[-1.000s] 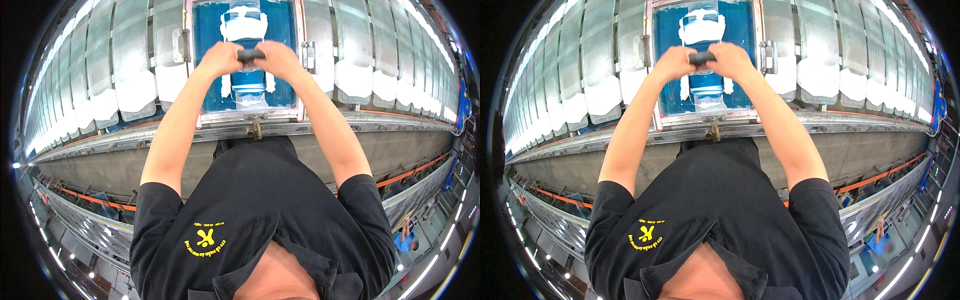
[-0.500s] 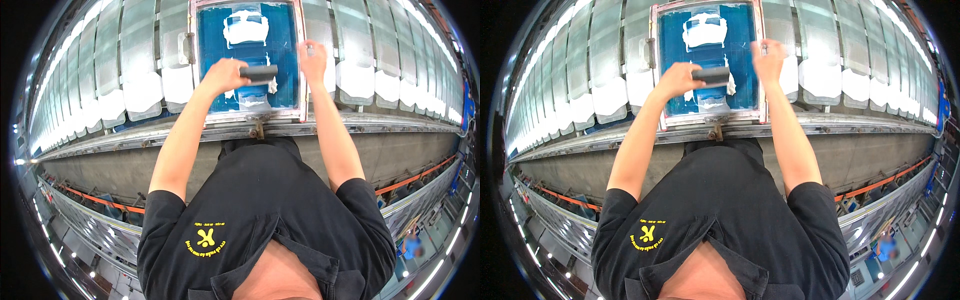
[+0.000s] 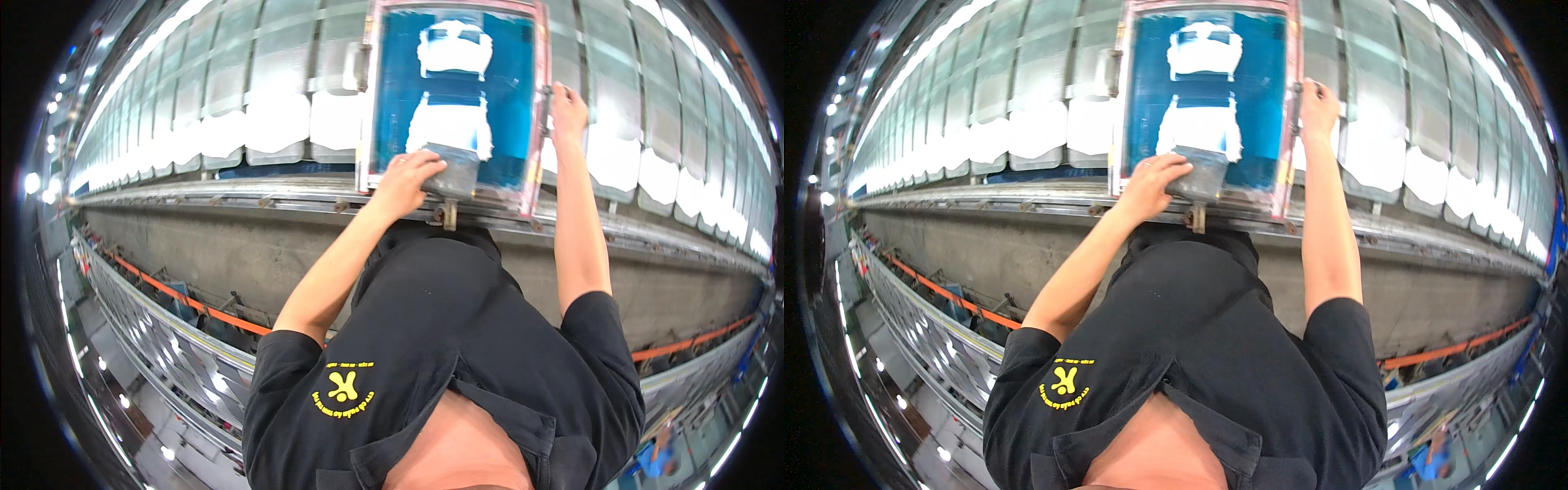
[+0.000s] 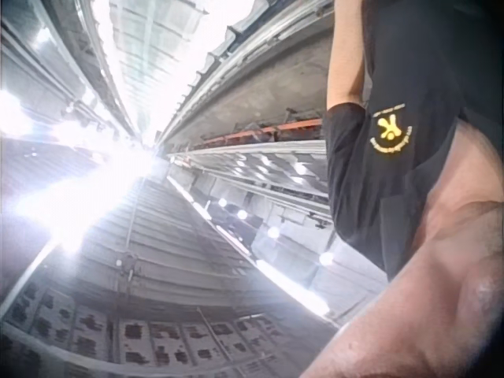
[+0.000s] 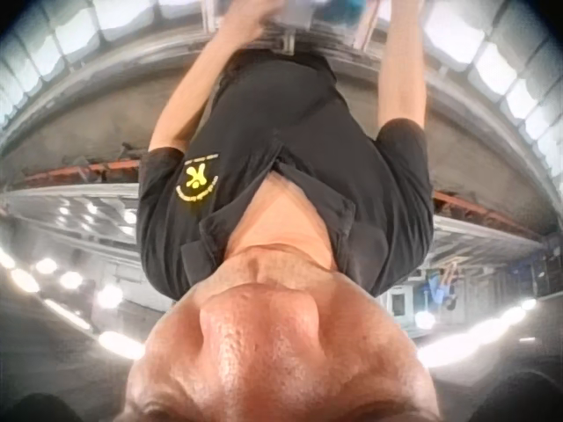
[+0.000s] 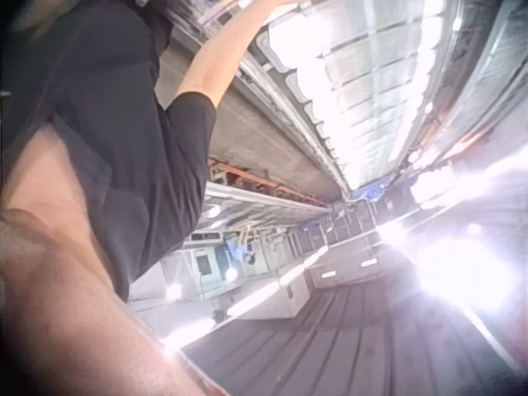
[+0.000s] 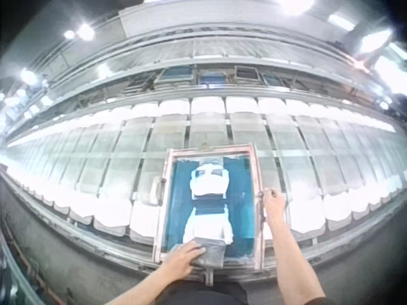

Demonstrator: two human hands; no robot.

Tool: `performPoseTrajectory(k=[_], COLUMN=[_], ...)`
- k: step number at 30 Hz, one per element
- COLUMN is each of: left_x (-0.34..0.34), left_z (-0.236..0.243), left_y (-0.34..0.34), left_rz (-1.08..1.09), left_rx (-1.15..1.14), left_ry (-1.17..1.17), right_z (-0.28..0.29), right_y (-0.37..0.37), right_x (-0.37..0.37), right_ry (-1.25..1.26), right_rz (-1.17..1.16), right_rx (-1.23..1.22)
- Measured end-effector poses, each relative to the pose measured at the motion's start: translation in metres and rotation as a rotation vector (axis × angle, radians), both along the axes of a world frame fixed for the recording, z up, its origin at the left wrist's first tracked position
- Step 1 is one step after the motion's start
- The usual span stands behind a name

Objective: The person uses a squeegee to spread white ink across a screen printing frame held over a row of stadium seats. The person repeatedly pulls the squeegee across the screen to distribute the ink evenly.

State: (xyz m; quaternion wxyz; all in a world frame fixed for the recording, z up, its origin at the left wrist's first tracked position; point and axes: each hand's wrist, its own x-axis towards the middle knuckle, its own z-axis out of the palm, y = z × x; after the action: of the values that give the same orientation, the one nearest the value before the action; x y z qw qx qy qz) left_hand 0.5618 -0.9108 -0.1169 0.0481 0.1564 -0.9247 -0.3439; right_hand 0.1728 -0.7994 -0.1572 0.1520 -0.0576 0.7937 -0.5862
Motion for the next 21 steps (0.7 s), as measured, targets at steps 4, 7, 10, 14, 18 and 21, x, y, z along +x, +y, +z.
performPoseTrajectory(k=[4,7,10,14,18,21], left_x=[0.019,0.045,0.087,0.13,0.129,0.107], left_z=[0.019,0.027,0.031,0.016,0.033,0.032], left_y=[-0.026,-0.07,-0.116,-0.156,-0.191,-0.222], left_rz=[0.03,0.045,0.082,0.066,-0.081,-0.107], left_rx=[-0.046,-0.041,0.012,-0.012,-0.044,-0.079], left_ry=[0.021,-0.015,-0.153,-0.119,-0.175,-0.089], right_z=[0.025,-0.008,-0.026,-0.034,-0.051,-0.04], right_y=[-0.032,-0.064,-0.104,-0.142,-0.148,-0.154], right_x=[0.028,0.066,0.127,0.172,0.17,0.177], right_ry=[0.049,0.099,0.07,0.077,0.118,0.071], right_rz=[0.004,0.049,0.034,0.034,0.066,0.095], right_rx=[-0.139,-0.136,-0.143,-0.091,0.057,0.07])
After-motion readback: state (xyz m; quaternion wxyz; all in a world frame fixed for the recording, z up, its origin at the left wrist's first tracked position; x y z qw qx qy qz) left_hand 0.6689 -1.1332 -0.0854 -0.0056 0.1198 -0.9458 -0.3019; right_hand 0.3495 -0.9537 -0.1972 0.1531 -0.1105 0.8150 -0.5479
